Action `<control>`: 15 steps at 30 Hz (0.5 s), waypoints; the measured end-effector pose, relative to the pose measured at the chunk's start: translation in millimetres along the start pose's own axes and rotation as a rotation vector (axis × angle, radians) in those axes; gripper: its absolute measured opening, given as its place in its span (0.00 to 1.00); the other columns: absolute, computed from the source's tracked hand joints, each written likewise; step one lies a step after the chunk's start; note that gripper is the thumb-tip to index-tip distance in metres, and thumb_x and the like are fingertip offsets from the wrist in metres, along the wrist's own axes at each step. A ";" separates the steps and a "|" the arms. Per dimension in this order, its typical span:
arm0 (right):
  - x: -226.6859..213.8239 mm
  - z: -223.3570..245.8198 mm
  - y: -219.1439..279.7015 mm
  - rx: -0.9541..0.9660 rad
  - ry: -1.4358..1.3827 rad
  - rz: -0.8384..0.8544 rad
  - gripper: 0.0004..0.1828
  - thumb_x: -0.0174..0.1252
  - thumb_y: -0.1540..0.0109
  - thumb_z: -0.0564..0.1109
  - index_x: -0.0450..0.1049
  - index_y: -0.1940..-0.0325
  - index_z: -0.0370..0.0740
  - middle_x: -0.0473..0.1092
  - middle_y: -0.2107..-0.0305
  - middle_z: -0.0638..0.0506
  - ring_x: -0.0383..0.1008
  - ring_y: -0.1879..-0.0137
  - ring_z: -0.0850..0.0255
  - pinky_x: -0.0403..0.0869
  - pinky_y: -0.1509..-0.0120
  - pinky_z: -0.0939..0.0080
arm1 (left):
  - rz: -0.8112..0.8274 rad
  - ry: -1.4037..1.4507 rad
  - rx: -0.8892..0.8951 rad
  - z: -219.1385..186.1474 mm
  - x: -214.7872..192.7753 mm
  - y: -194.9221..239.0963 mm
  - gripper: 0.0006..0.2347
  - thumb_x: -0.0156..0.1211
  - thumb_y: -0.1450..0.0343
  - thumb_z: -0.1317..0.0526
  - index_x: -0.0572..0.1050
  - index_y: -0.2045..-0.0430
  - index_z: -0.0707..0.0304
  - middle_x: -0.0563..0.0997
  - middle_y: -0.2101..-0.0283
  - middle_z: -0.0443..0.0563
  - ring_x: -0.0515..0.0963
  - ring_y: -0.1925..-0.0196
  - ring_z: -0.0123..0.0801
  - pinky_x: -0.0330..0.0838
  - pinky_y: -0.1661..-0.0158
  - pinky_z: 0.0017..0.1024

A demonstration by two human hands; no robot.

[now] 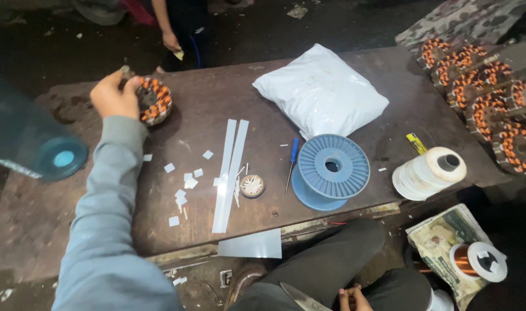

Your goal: The person inserts small white insulation strips into the slots of a fan motor stator, then ties threads around the copper windings to secure them, using a pair of scissors to cut the thread.

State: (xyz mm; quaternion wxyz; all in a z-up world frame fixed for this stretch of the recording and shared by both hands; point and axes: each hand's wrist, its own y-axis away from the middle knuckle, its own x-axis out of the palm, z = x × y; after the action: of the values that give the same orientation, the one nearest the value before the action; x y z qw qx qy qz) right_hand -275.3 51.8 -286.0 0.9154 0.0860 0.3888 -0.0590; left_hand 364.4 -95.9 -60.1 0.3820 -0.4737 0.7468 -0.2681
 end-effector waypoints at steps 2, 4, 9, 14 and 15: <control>1.2 0.0 3.9 0.008 0.092 -0.045 0.15 0.65 0.38 0.47 0.75 0.76 0.38 0.67 0.91 0.45 0.61 0.85 0.62 0.72 0.70 0.63 | 0.038 -0.022 -0.010 12.0 -2.6 10.2 0.11 0.73 0.30 0.67 0.82 0.56 0.73 0.84 0.63 0.67 0.84 0.63 0.48 0.75 0.56 0.37; 1.2 -2.9 5.7 0.057 0.071 -0.038 0.13 0.66 0.39 0.46 0.76 0.75 0.39 0.69 0.90 0.47 0.65 0.85 0.63 0.71 0.71 0.61 | 0.080 -0.061 -0.015 19.7 -5.2 19.5 0.11 0.74 0.29 0.67 0.82 0.56 0.74 0.83 0.64 0.67 0.83 0.63 0.47 0.75 0.56 0.37; 6.8 -15.3 17.4 0.095 0.019 -0.061 0.09 0.66 0.42 0.48 0.78 0.72 0.40 0.74 0.86 0.47 0.74 0.80 0.63 0.73 0.68 0.62 | 0.185 0.132 -0.114 28.3 -13.3 21.1 0.10 0.72 0.29 0.69 0.82 0.56 0.74 0.85 0.61 0.56 0.84 0.60 0.29 0.77 0.54 0.28; 4.7 -35.8 25.4 0.151 0.097 0.036 0.10 0.63 0.39 0.52 0.79 0.65 0.44 0.80 0.75 0.50 0.83 0.71 0.60 0.77 0.62 0.62 | 0.256 0.154 -0.140 12.4 -37.4 11.7 0.11 0.72 0.28 0.68 0.79 0.54 0.69 0.83 0.58 0.53 0.82 0.58 0.28 0.77 0.55 0.26; 5.3 -36.3 27.4 0.128 0.088 0.031 0.11 0.62 0.39 0.53 0.79 0.65 0.44 0.80 0.75 0.49 0.83 0.70 0.60 0.77 0.62 0.61 | 0.255 0.179 -0.167 5.3 -41.6 11.1 0.13 0.72 0.28 0.67 0.77 0.52 0.67 0.82 0.57 0.52 0.81 0.57 0.28 0.77 0.55 0.27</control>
State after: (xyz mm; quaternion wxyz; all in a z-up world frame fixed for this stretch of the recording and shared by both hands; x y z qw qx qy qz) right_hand -292.4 85.8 -311.6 0.8909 0.1529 0.4225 -0.0659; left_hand 374.0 -53.7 -58.4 0.3041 -0.3794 0.8516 -0.1958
